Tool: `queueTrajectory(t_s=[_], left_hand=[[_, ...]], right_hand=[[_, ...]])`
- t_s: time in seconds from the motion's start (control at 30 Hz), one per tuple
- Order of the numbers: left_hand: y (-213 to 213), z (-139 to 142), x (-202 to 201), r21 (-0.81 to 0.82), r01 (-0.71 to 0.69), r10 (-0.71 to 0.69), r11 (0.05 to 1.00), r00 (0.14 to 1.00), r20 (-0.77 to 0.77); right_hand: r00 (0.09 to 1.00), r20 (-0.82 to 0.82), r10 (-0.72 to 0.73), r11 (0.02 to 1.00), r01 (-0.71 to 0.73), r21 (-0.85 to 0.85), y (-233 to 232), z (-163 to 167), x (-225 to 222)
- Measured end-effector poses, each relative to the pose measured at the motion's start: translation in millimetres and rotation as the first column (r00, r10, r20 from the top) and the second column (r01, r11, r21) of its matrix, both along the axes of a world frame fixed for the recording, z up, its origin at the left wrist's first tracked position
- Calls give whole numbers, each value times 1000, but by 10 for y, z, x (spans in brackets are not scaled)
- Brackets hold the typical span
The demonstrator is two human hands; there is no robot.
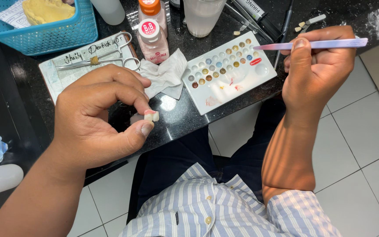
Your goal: The person places a dental prosthesis into a furnace, then sits at a workbench to paint a small tooth-shaped object. They use a fine brush to apply color from a palette, repeatedly dipping the brush and applying paint to the object's surface.
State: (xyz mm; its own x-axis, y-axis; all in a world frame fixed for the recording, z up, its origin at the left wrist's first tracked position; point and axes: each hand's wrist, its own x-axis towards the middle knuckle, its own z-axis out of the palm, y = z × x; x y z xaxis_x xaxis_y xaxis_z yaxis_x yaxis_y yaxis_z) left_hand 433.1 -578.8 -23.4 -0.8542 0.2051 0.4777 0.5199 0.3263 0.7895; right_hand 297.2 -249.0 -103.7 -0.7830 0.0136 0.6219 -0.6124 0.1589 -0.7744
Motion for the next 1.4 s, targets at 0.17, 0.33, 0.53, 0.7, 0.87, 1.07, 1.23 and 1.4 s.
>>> queueTrajectory(t_s=[0.17,0.33,0.53,0.7,0.87,1.07,1.23,1.4], left_hand=[[2,-2,-4,3,0,0,1000,1000,1],[-7,4,5,-38,-40,40,998,999,-6],[-36,3,19,-50,-49,50,998,999,11],[-47,-15,22,-59,-30,28,998,999,-31],[-44,-8,25,-61,-39,37,997,999,-31],[-20,-9,15,-44,-35,34,998,999,-18],[-24,-15,14,-37,-24,23,999,999,-38],[-23,-18,8,-34,-27,26,999,999,-28]], right_hand=[[999,-18,39,999,-40,-27,-27,45,31],[983,-49,178,970,-184,-159,-160,96,365],[970,-17,244,960,-244,-137,-370,11,573],[970,-15,241,965,-241,-100,-363,-27,603],[988,-45,145,970,-151,-190,-180,-34,584],[981,76,176,897,-128,-423,-21,-168,570],[975,99,197,884,-133,-449,-1,-258,556],[975,97,198,888,-136,-439,-7,-269,560]])
